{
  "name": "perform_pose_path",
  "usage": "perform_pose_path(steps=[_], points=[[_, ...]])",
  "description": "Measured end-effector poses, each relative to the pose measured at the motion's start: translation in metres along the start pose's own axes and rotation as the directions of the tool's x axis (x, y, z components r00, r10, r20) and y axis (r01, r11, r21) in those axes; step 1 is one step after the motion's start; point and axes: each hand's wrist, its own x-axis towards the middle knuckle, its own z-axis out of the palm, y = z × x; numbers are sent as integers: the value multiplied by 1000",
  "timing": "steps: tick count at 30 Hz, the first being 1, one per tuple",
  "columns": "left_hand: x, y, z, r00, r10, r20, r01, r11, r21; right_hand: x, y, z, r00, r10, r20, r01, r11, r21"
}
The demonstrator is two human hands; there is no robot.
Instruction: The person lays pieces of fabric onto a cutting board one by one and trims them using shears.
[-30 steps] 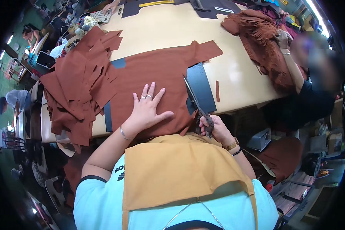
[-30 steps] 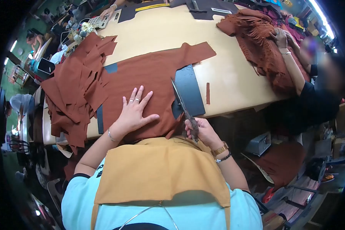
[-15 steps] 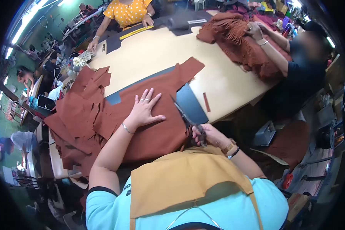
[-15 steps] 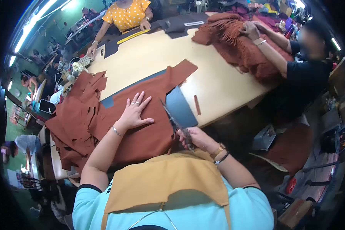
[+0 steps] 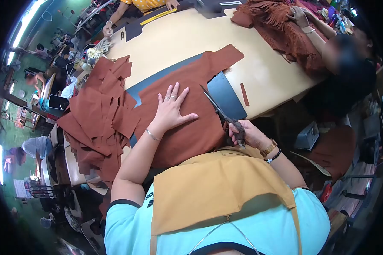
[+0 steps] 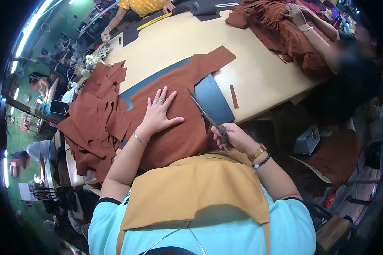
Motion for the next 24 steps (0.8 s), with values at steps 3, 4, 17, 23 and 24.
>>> perform_pose_path(steps=[3, 4, 17, 23, 24], points=[[-3, 6, 1, 1000, -17, -4, 17, 1000, -11, 3, 2, -1, 1000, 19, -4, -19, 1000, -16], [-4, 7, 1, 1000, -25, -9, 25, 1000, -16, 3, 1, 0, 1000, 14, -6, -14, 1000, -16], [-8, 24, 0, 979, -202, 2, 200, 970, -137, -4, 5, -2, 999, -40, 16, 40, 999, -2], [50, -31, -24, 944, 325, 56, -328, 941, 81, -4, 4, -1, 999, -32, -16, 32, 999, -13], [54, -36, -19, 943, 327, 70, -331, 942, 60, -4, 2, 0, 1000, -26, -16, 25, 999, -22]])
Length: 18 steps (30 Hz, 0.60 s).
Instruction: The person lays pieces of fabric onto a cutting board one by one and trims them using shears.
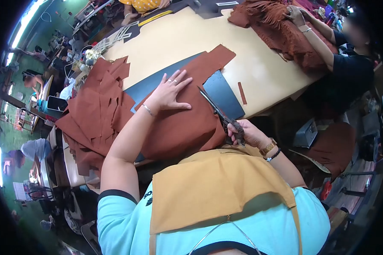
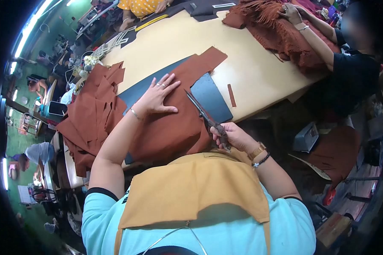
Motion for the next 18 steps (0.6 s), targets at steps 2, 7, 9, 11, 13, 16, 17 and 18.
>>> perform_pose_path(steps=[2, 7, 9, 11, 13, 16, 17, 18], points=[[6, -8, 15, 999, 8, 35, -7, 999, -47, -1, -4, 3, 1000, 21, -1, -21, 1000, -12], [-5, 8, 19, 998, -65, 18, 66, 998, -25, 5, -1, 7, 1000, -6, -3, 6, 1000, -14], [-10, 13, 21, 993, -116, -4, 115, 993, -19, 2, -3, 9, 1000, -5, -6, 5, 1000, -9], [-15, 16, 24, 987, -159, -23, 158, 987, -26, 1, -1, 8, 1000, -2, -3, 2, 1000, -17], [-18, 22, 26, 979, -200, -33, 199, 979, -34, 0, 0, 7, 1000, -3, -2, 3, 1000, -19], [-22, 33, 27, 968, -249, -40, 247, 968, -35, 0, 1, 6, 1000, 7, 7, -7, 1000, -8], [-23, 36, 28, 966, -253, -46, 252, 967, -29, 2, 0, 5, 1000, 22, 14, -22, 1000, 2], [-24, 40, 28, 965, -257, -52, 256, 966, -23, 3, -1, 4, 999, 36, 21, -37, 999, 11]])
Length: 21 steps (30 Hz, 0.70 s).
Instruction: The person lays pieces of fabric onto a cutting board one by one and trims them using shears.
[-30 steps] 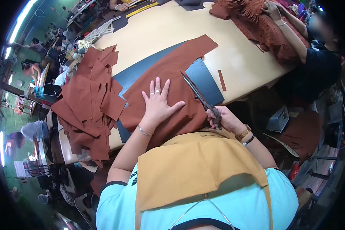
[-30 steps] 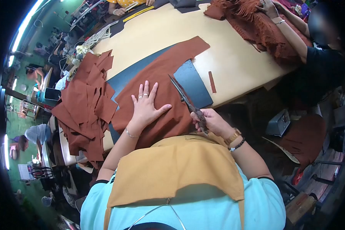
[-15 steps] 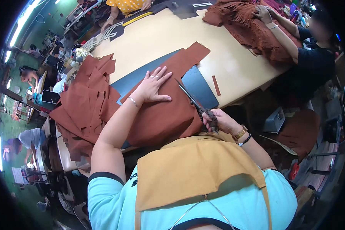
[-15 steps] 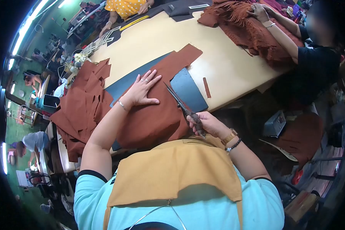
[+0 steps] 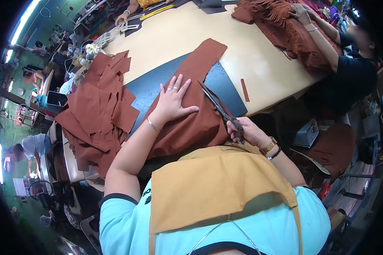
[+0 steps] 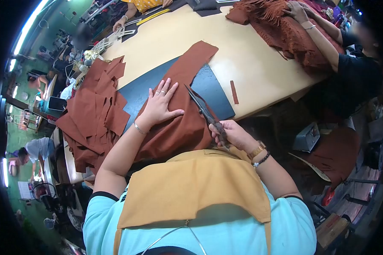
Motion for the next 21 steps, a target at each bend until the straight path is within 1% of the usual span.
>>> perform_pose_path(steps=[4, 9, 10, 12, 16, 19, 21], points=[[-4, 8, 0, 999, -48, 9, 48, 999, 7, 2, -3, 2, 1000, -19, 3, 19, 1000, 0], [-10, 22, 0, 985, -173, -14, 173, 985, 8, -1, 6, 2, 998, -67, -14, 67, 998, 9], [-11, 26, 1, 981, -193, -23, 193, 981, 10, -2, 4, 2, 999, -51, -2, 51, 999, 4], [-15, 33, 0, 980, -199, -19, 200, 980, 13, -2, 1, 0, 1000, -19, 24, 19, 1000, -8], [-18, 39, 2, 978, -211, -9, 211, 977, 13, 1, -3, 0, 1000, -15, 27, 15, 1000, 1], [-20, 42, 4, 973, -217, -77, 216, 976, -23, -1, 0, 2, 999, -37, 11, 37, 999, -9], [-17, 38, 2, 970, -225, -92, 228, 974, 19, -1, 5, 2, 999, -43, -6, 43, 999, -13]])
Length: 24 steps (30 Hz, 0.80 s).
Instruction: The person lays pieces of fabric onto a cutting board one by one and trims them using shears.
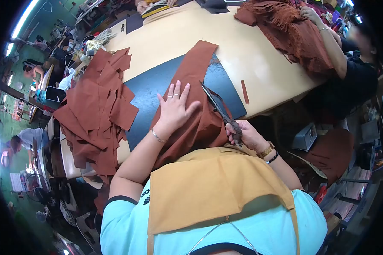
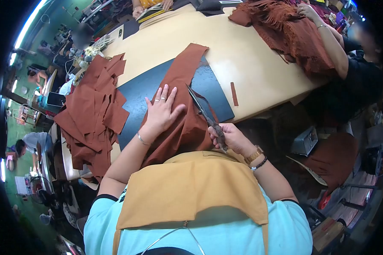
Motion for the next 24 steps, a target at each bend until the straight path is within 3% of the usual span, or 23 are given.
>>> perform_pose_path(steps=[1, 4, 7, 8, 12, 16, 24], points=[[4, -1, -2, 1000, -1, -9, 1, 1000, 20, 0, 1, 1, 1000, -4, -6, 5, 1000, 9], [38, -9, -41, 978, 21, 210, -28, 999, 32, -2, 0, 2, 1000, -7, -14, 7, 1000, 15], [67, -41, -36, 903, 430, 18, -429, 903, -34, -4, -6, 3, 1000, 4, 2, -4, 1000, -19], [73, -46, -33, 881, 468, 70, -464, 883, -68, -5, -8, 4, 1000, 5, 3, -5, 1000, -29], [72, -54, -5, 898, 409, 160, -407, 912, -47, -3, -11, 1, 1000, 27, 6, -27, 999, -37], [55, -42, -1, 913, 399, 82, -396, 917, -57, 1, -6, 3, 1000, 15, -12, -15, 1000, -27], [36, -33, 0, 972, 227, 65, -221, 972, -85, -6, 0, 8, 998, -20, -57, 19, 999, -27]])
